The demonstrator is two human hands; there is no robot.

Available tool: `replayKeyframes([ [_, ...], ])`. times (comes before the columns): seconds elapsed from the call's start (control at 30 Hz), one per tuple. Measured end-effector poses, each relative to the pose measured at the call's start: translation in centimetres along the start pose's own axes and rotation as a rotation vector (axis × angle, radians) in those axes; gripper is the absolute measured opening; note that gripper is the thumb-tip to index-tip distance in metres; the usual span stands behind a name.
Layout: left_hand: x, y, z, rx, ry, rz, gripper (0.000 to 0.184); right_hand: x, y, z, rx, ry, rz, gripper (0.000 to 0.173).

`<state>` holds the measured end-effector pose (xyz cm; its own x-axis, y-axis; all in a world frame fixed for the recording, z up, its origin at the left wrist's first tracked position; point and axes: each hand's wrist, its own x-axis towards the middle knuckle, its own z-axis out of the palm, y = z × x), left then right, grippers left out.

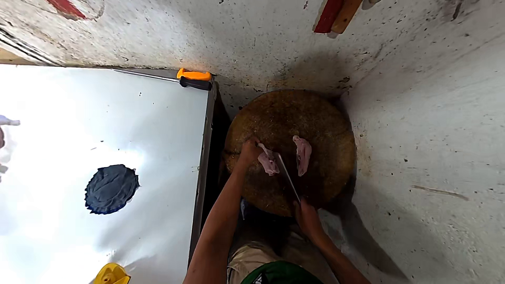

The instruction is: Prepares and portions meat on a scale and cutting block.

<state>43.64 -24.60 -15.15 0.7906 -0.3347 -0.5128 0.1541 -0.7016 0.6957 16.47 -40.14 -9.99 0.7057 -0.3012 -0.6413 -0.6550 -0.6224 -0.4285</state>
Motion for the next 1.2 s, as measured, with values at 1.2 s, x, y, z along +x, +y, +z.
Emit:
replayKeyframes([
  [1.2,-3.1,-2.9,-1.0,-0.080,0.082,-0.052,0.028,1.7,-5.1,3.3,-0.093,-0.091,0.163,0.043],
])
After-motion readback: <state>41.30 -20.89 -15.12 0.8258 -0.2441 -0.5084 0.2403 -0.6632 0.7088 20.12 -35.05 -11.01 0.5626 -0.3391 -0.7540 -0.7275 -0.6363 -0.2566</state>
